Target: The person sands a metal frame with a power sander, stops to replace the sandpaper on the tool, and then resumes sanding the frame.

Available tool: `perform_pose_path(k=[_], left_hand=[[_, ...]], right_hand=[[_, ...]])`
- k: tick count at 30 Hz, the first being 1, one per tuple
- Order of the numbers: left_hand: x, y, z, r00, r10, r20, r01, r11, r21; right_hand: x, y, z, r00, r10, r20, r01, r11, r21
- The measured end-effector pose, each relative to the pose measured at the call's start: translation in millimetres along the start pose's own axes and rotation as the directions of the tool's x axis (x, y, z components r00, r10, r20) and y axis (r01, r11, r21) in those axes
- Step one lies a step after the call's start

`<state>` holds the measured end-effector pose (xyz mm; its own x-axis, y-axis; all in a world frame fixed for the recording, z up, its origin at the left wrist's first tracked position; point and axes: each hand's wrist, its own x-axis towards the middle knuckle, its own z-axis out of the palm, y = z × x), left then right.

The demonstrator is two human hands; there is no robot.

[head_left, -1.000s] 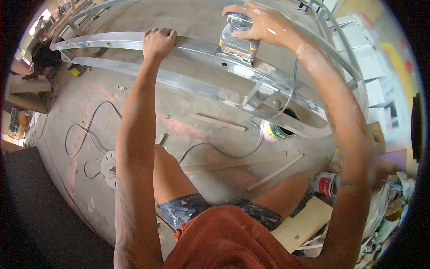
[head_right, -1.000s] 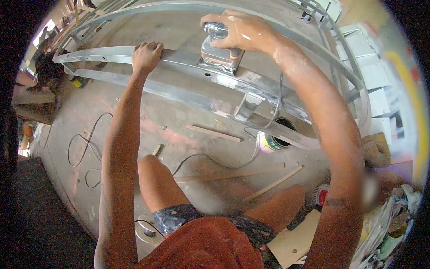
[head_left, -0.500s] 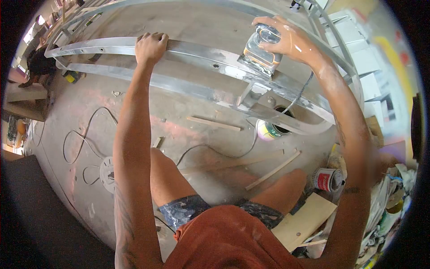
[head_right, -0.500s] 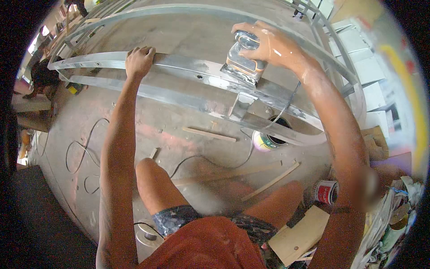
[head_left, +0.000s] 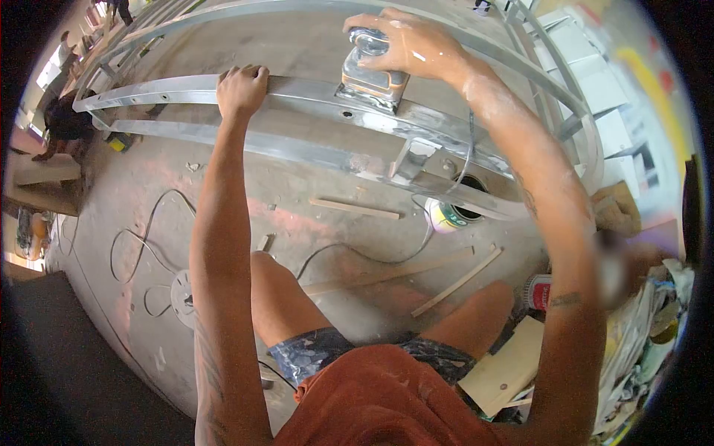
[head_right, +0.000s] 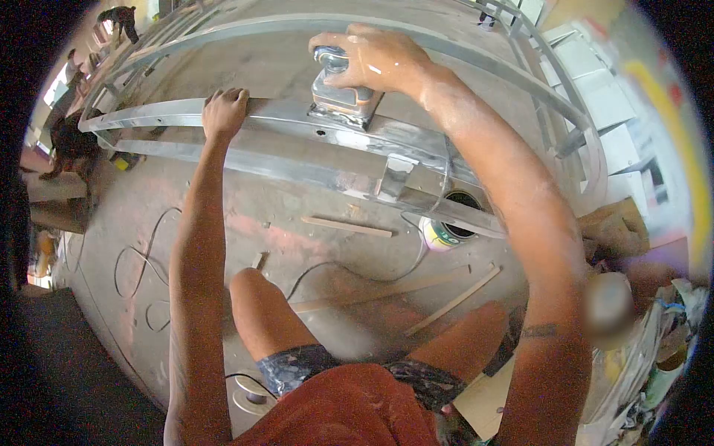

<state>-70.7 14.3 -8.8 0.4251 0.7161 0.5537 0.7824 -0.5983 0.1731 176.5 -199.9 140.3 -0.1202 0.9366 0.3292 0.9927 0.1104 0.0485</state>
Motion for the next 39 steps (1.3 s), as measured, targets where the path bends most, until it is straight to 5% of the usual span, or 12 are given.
perform_pose_path(k=[2,4,7,10,14,19,30,32,39], left_hand=[[-1.2,4.3,-2.5,0.998,-0.070,-0.011,0.069,0.997,-0.022],[2.9,-0.6,2.9,0.998,-0.053,-0.027,0.053,0.999,-0.008],[-1.0,1.8,0.8,0.999,-0.029,-0.034,0.029,0.999,-0.014],[0.8,-0.5,-0.1,0.999,-0.030,-0.041,0.029,0.999,-0.038],[-4.7,8.9,-9.6,0.998,-0.049,-0.035,0.047,0.998,-0.048],[1.9,-5.8,8.8,0.999,0.006,-0.049,-0.006,1.000,0.016],[-1.3,-0.9,-5.0,1.000,0.001,0.017,0.000,0.997,-0.071],[-0.9,-2.2,2.2,0.994,0.055,-0.097,-0.057,0.998,-0.023],[1.6,-7.9,3.2,0.998,0.058,-0.025,-0.057,0.998,0.038]], right_hand=[[6.1,1.5,8.6,1.000,0.015,0.016,-0.015,1.000,0.005],[16.1,17.2,38.1,0.962,-0.146,-0.230,0.149,0.989,-0.002],[4.9,-6.6,8.2,0.999,0.039,-0.032,-0.039,0.999,0.004],[-4.8,-4.1,-1.0,0.998,0.056,0.014,-0.056,0.998,0.014],[-28.1,28.2,6.3,0.997,0.010,-0.074,-0.012,1.000,-0.027],[-40.1,38.5,0.0,0.990,0.133,-0.049,-0.133,0.991,0.002],[-10.5,2.1,3.4,0.981,0.187,-0.045,-0.189,0.981,-0.045],[-17.5,1.5,-2.0,0.976,0.218,-0.018,-0.219,0.975,-0.049],[2.7,-7.7,10.9,0.980,0.188,-0.065,-0.192,0.980,-0.050]])
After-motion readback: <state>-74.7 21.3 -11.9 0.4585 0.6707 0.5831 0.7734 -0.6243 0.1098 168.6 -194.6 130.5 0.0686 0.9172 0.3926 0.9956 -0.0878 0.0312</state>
